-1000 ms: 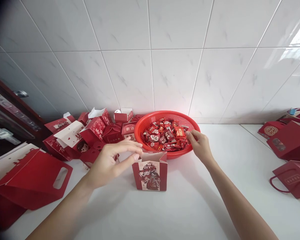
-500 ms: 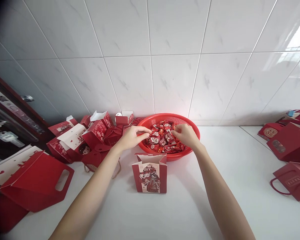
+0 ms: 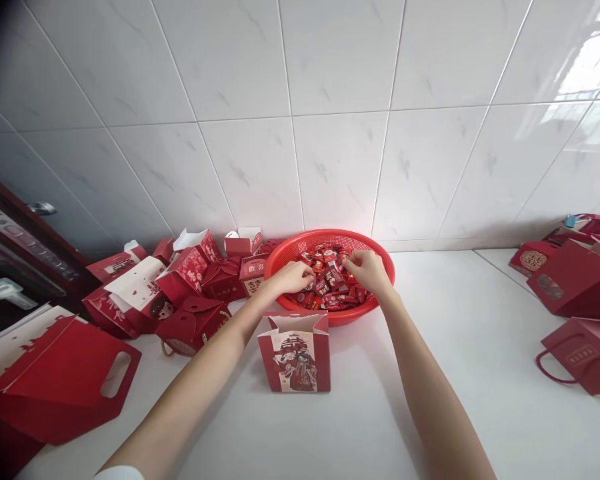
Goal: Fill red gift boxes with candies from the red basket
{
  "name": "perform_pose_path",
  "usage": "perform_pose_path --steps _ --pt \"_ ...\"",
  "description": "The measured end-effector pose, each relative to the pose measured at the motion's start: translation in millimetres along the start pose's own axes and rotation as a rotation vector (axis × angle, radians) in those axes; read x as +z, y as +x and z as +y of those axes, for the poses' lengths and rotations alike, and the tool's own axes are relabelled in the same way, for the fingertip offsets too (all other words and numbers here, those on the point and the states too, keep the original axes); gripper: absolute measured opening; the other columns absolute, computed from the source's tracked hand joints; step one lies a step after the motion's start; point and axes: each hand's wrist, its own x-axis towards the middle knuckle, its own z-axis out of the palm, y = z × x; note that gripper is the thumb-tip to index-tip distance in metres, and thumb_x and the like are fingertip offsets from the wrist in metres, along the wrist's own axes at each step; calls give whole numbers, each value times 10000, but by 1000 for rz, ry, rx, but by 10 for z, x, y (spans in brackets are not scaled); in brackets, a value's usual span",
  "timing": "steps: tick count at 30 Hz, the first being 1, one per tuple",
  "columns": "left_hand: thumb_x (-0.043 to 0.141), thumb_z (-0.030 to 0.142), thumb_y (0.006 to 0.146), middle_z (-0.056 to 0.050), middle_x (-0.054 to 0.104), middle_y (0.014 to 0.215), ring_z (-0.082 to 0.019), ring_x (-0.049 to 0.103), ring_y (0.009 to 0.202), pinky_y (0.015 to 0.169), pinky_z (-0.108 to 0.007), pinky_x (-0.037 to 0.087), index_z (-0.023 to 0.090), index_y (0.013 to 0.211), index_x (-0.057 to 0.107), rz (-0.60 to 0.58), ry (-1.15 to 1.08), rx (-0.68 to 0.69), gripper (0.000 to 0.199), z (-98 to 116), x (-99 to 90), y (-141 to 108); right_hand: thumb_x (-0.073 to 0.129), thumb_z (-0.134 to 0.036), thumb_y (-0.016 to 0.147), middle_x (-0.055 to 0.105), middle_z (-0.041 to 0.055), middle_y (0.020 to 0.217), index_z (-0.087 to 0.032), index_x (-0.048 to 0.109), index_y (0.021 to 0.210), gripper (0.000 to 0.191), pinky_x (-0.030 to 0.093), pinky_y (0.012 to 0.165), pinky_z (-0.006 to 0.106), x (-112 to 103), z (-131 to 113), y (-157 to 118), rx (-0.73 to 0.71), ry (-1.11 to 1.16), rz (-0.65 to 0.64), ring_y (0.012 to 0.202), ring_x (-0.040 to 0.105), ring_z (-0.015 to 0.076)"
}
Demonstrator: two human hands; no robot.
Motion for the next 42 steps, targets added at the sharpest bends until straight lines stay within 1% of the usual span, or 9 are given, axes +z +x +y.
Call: perform_pose_path --steps 5,8,11,16,21,26,30,34,42 --pt "603 113 852 -156 783 1122 -312 713 1116 903 -353 527 187 899 778 59 31 -83 196 -69 75 37 602 -454 776 556 2 523 -224 503 540 345 362 535 294 18 -4 18 -25 2 -15 542 488 158" --pt "755 146 739 -105 797 950 -288 741 976 814 -315 546 203 803 755 19 31 -112 86 -131 111 79 599 -441 782 582 7 548 -221 515 547 333 373 549 298 36 10 38 -28 3 -33 548 495 157" --pt "844 159 635 -39 773 812 -245 743 879 728 -261 545 214 712 723 -18 9 -112 154 -164 133 121 595 -424 778 561 0 531 -221 516 542 321 371 562 301 51 18 48 -30 8 -47 552 486 157" --pt "872 117 586 -49 771 792 -269 745 870 749 -299 566 184 734 750 -14 -99 -86 203 -188 138 143 602 -391 760 544 -10 533 -220 513 536 295 371 584 305 65 19 45 -40 21 -75 559 469 152" --pt "786 84 718 -88 812 934 -267 752 963 890 -337 580 167 981 812 93 -309 -16 277 -206 121 101 640 -438 784 535 -17 523 -223 508 543 349 368 574 308 65 32 38 -57 64 -98 550 478 155" --pt "677 144 888 -129 760 1265 -252 728 1142 1004 -368 582 141 1222 751 221 -564 96 342 -209 85 18 644 -556 836 692 36 671 -206 636 692 379 483 588 320 73 -14 13 -80 184 -133 635 633 198" --pt "708 170 888 -132 752 1283 -268 722 1171 1035 -406 578 140 1213 750 241 -686 167 329 -230 83 -41 681 -547 847 778 73 880 -202 726 1030 393 590 647 342 134 -133 -40 -102 314 -216 795 736 238" --pt "740 145 847 -131 754 1278 -275 722 1169 1038 -414 575 138 1161 766 199 -779 234 316 -228 92 -71 744 -503 817 785 100 996 -197 747 971 343 618 781 403 188 -219 -70 -129 446 -229 898 748 264" --pt "654 80 857 -122 798 1139 -236 745 1070 955 -329 581 120 1141 776 118 -514 117 311 -137 43 -90 798 -496 765 807 106 941 -202 713 862 321 604 824 423 140 -242 -76 -38 579 -81 947 752 297"
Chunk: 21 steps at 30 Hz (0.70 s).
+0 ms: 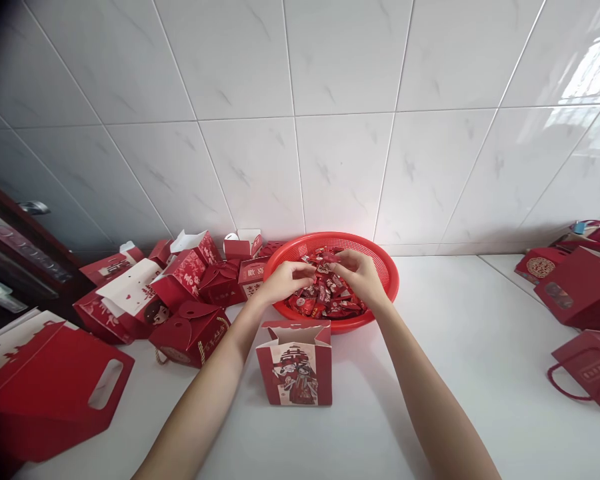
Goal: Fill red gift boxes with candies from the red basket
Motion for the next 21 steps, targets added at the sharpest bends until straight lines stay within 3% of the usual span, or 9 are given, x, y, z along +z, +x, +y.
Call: perform_pose_path --steps 5,8,11,18,21 --pt "683 39 739 -66 812 1007 -249 734 1041 934 -299 545 184 894 809 -75 186 -105 247 -43 47 11 794 -440 734 813 112 977 -204 714 826 266 590 850 426 -3 -25 -3 26 63 62 988 745 305" --pt "715 -10 583 -19 749 728 -238 721 810 760 -286 534 192 636 726 -175 294 -205 208 -75 80 22 764 -413 733 797 81 877 -204 710 812 230 576 782 390 -12 -19 -3 40 45 129 888 731 272" --pt "725 -2 518 18 608 540 -204 637 636 638 -281 474 194 463 577 -254 355 -259 251 -91 102 32 741 -392 729 776 55 808 -209 701 783 195 554 726 364 -16 -21 -4 52 38 148 795 703 239" --pt "744 -1 440 8 608 529 -205 614 634 613 -285 439 210 475 625 -191 302 -256 244 -138 125 53 744 -397 701 756 44 792 -222 645 726 203 520 705 347 -5 -41 -6 100 44 137 757 668 219" --pt "781 112 537 -3 634 553 -211 627 645 655 -306 459 201 499 653 -117 166 -185 161 -137 97 52 733 -405 702 721 15 732 -234 597 739 222 508 695 339 -14 -31 -4 131 54 155 719 645 203"
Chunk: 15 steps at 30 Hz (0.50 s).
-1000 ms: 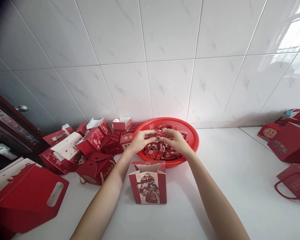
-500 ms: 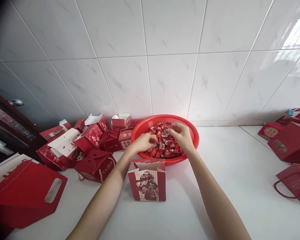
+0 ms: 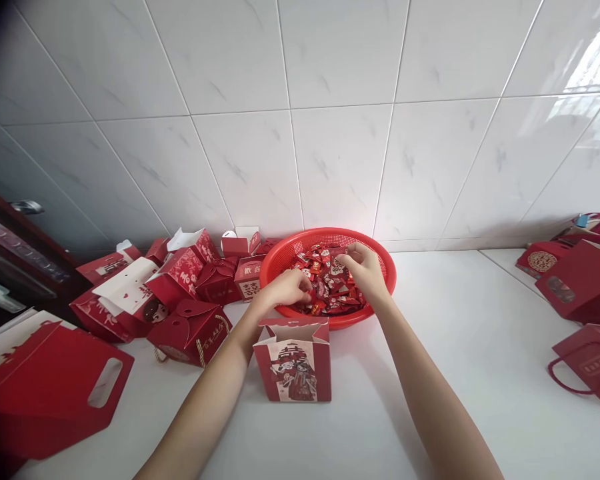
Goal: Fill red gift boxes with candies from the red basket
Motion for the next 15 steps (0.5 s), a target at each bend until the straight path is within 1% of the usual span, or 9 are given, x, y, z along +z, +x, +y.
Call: perform_pose_path --steps 2,4,6,8,10,12,15 --pt "779 259 654 -15 693 658 -213 654 713 704 -310 481 195 592 696 75 -131 66 122 2 -34 -6 728 -418 702 698 1 700 -239 577 746 239 500 673 333 -5 -4 1 24 8 0 680 627 192" --pt "767 389 711 -30 733 758 -207 667 759 733 -312 496 188 687 724 146 -264 119 208 0 -68 -13 731 -429 701 701 2 714 -240 574 755 251 498 667 331 -5 -19 -2 42 16 -12 666 623 187" --pt "778 485 705 -45 741 774 -202 659 734 726 -323 504 180 715 730 193 -371 155 309 -5 -91 -21 740 -440 700 714 10 747 -239 588 764 260 501 682 332 3 -38 -8 54 24 -29 680 632 188" --pt "801 557 675 -49 736 738 -199 647 695 717 -336 508 178 695 732 220 -452 181 386 -6 -102 -30 753 -455 696 723 16 772 -236 610 777 273 506 707 335 16 -52 -14 64 36 -42 713 645 195" --pt "849 575 618 -44 737 714 -200 653 694 730 -339 516 181 681 740 240 -554 200 414 2 -106 -41 768 -468 689 725 19 784 -235 624 781 289 509 717 335 29 -57 -19 78 49 -55 737 651 200" --pt "890 557 572 -36 740 713 -195 664 716 765 -332 522 185 669 742 262 -651 210 412 15 -113 -55 780 -473 684 726 21 789 -231 639 782 297 508 704 333 40 -54 -24 96 59 -71 740 649 201" --pt "899 521 573 -24 741 727 -179 670 733 803 -324 520 191 679 742 282 -738 204 380 25 -129 -67 793 -468 672 723 19 784 -224 652 759 295 498 675 322 51 -50 -29 120 67 -93 726 637 193"
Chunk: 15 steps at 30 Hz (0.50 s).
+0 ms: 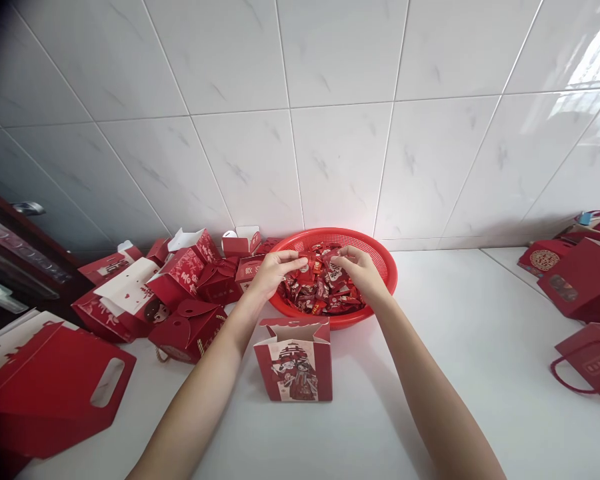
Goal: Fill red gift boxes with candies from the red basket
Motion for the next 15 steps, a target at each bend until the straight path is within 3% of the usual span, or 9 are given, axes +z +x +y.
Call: perform_pose_path --steps 5,9,15 --pt "877 380 572 -32 767 811 -186 681 781 800 -332 529 194 775 776 22 -15 -31 293 -19 -6 12 802 -467 654 710 4 746 -228 617 729 311 496 669 318 2 9 6 15 18 10 715 629 190" --pt "798 306 601 -50 780 838 -214 694 843 819 -351 544 196 726 774 -1 16 -19 168 -14 12 3 801 -449 642 724 8 773 -231 618 742 302 499 711 321 -7 36 24 8 26 48 748 637 192" --pt "805 392 673 -90 789 866 -251 711 882 868 -387 548 173 676 776 -112 99 71 221 46 7 -63 805 -448 638 729 17 780 -221 654 737 291 502 723 327 -25 57 35 9 34 49 757 642 196"
